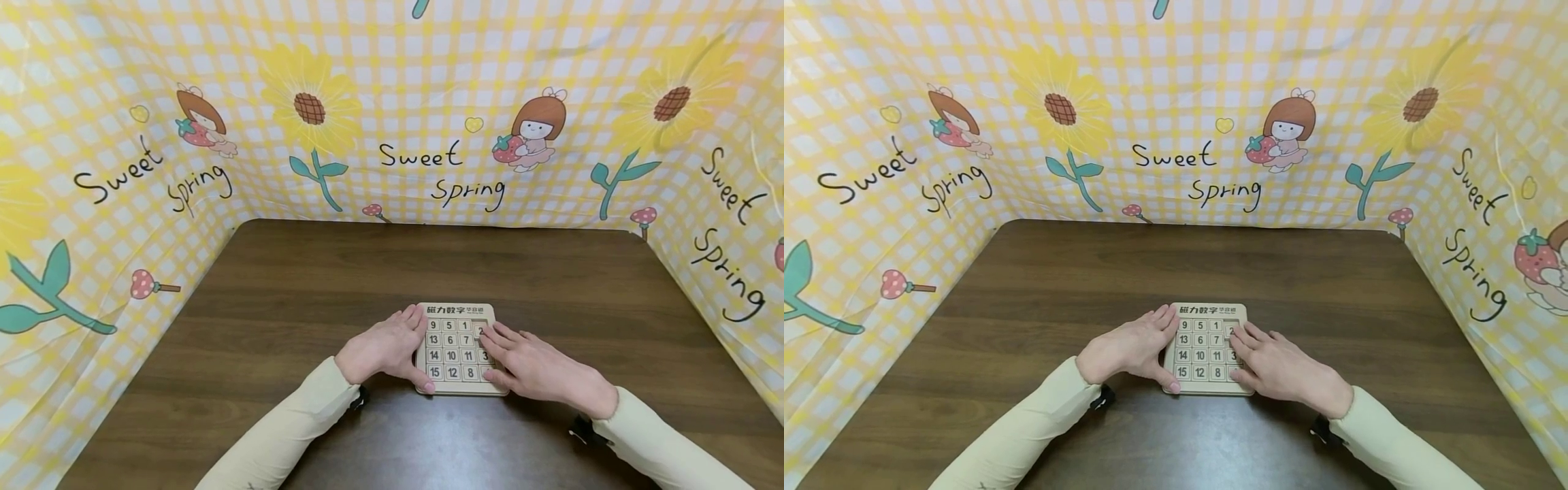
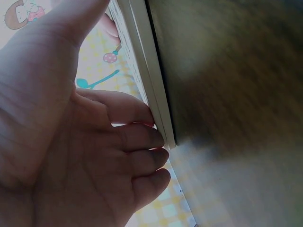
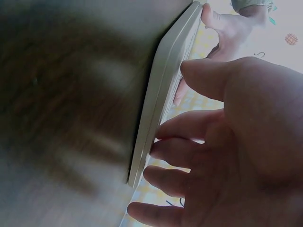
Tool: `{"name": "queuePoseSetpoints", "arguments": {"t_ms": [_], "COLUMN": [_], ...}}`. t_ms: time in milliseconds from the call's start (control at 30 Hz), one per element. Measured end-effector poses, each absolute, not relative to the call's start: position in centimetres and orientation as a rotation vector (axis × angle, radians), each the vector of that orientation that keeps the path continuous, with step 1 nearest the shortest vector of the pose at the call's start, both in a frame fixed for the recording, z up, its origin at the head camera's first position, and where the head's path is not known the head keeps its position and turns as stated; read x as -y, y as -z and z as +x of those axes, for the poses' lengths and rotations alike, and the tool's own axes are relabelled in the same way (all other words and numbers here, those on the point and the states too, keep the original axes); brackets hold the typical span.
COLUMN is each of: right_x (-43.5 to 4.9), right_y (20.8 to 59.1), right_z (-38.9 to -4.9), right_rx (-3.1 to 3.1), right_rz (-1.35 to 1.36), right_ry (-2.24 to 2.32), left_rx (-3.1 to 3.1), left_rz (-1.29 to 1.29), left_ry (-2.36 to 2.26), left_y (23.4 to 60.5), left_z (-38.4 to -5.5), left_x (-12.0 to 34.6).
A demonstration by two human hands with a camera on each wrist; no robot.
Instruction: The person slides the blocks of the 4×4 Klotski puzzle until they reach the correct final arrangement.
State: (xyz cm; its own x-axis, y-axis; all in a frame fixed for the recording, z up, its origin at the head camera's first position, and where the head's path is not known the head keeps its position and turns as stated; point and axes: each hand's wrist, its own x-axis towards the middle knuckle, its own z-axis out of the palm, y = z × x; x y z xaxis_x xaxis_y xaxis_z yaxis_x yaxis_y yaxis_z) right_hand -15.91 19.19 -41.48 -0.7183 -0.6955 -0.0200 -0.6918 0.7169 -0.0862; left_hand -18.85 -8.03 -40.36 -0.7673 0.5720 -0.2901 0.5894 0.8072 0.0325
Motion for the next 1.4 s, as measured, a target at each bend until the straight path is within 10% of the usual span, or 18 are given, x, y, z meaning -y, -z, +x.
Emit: {"name": "queuePoseSetpoints", "arguments": {"t_ms": [1400], "right_x": [-19.7], "right_y": [41.0], "right_z": [-12.2], "right_rx": [-2.854], "right_rz": [-1.167], "right_ry": [0.064], "left_rx": [-2.706], "left_rz": [0.891], "left_ry": [0.069], "left_y": [40.5], "left_z": [-18.9], "left_x": [8.0]}}
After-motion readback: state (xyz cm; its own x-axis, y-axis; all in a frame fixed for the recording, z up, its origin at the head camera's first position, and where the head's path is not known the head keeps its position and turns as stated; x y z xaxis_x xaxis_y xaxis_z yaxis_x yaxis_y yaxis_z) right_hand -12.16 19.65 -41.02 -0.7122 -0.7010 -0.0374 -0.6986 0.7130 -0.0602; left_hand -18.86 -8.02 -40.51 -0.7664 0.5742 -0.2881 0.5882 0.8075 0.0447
